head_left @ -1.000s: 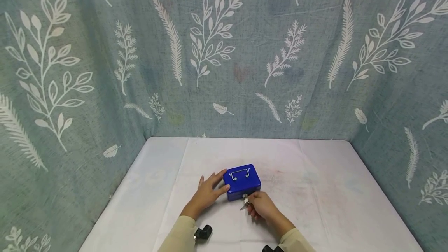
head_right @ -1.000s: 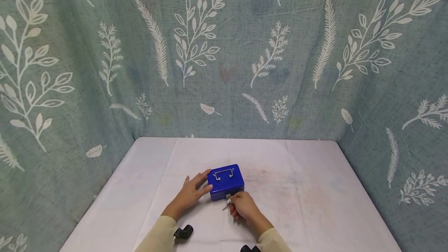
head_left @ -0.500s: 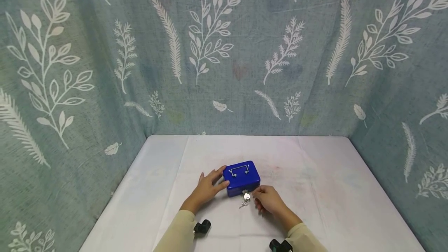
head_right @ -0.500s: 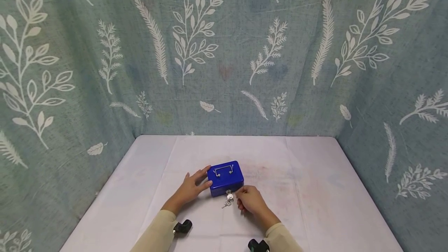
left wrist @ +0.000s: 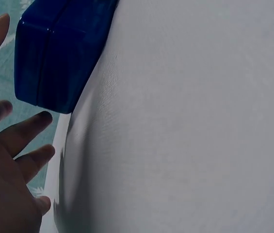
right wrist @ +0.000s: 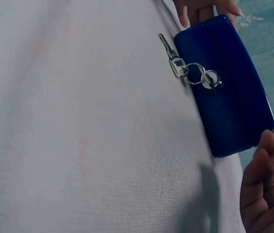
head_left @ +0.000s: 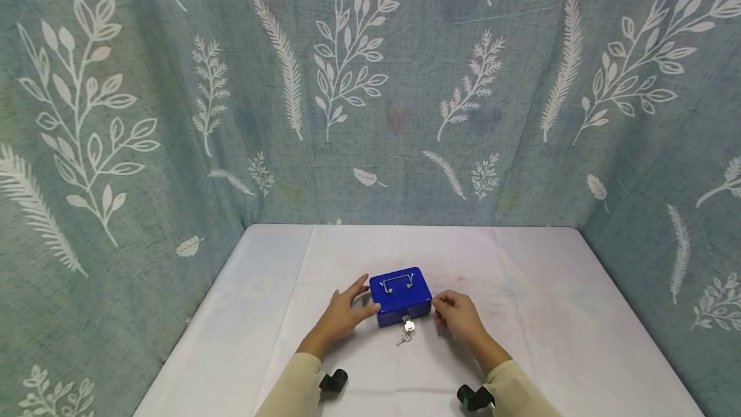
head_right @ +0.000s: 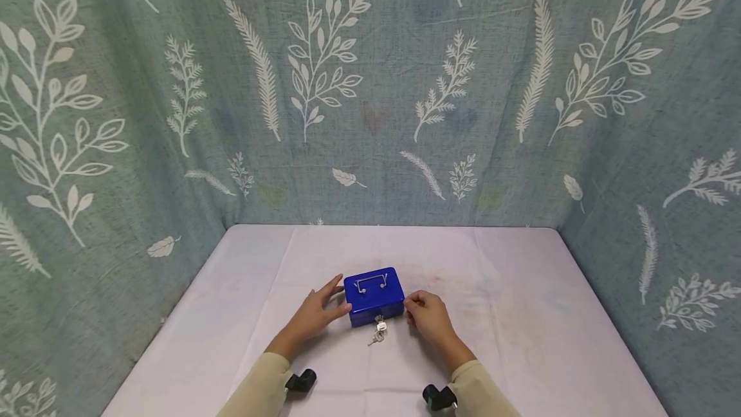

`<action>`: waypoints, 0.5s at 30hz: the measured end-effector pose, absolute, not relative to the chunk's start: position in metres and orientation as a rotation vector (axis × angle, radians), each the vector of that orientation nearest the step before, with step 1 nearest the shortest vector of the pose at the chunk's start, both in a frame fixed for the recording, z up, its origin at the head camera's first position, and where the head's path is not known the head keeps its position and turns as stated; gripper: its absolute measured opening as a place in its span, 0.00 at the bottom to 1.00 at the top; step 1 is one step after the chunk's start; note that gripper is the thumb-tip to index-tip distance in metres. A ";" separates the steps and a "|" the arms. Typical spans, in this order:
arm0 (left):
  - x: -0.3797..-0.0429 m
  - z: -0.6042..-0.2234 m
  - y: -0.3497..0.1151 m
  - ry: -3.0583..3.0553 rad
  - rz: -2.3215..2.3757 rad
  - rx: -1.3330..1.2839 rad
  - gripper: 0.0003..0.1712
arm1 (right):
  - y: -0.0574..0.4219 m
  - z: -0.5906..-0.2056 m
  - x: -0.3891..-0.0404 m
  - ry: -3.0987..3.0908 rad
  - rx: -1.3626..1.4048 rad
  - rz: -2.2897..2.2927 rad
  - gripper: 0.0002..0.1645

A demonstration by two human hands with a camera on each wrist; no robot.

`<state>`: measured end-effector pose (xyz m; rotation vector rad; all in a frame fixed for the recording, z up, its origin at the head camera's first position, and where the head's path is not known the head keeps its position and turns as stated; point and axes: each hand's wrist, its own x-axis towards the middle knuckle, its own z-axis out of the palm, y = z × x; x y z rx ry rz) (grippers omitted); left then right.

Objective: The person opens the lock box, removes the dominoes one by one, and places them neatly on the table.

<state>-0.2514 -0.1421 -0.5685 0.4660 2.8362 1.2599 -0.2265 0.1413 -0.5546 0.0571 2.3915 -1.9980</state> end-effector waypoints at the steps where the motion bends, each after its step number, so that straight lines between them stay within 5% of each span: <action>1: -0.250 -0.569 -0.142 2.832 1.277 0.463 0.54 | 0.142 -0.554 -0.228 2.405 0.076 -2.012 0.06; 7: -0.242 -0.572 -0.136 2.787 1.403 0.434 0.57 | 0.147 -0.554 -0.236 2.458 0.086 -2.070 0.07; 15: -0.237 -0.569 -0.133 2.651 1.591 0.376 0.61 | 0.143 -0.558 -0.249 2.321 -0.143 -2.175 0.24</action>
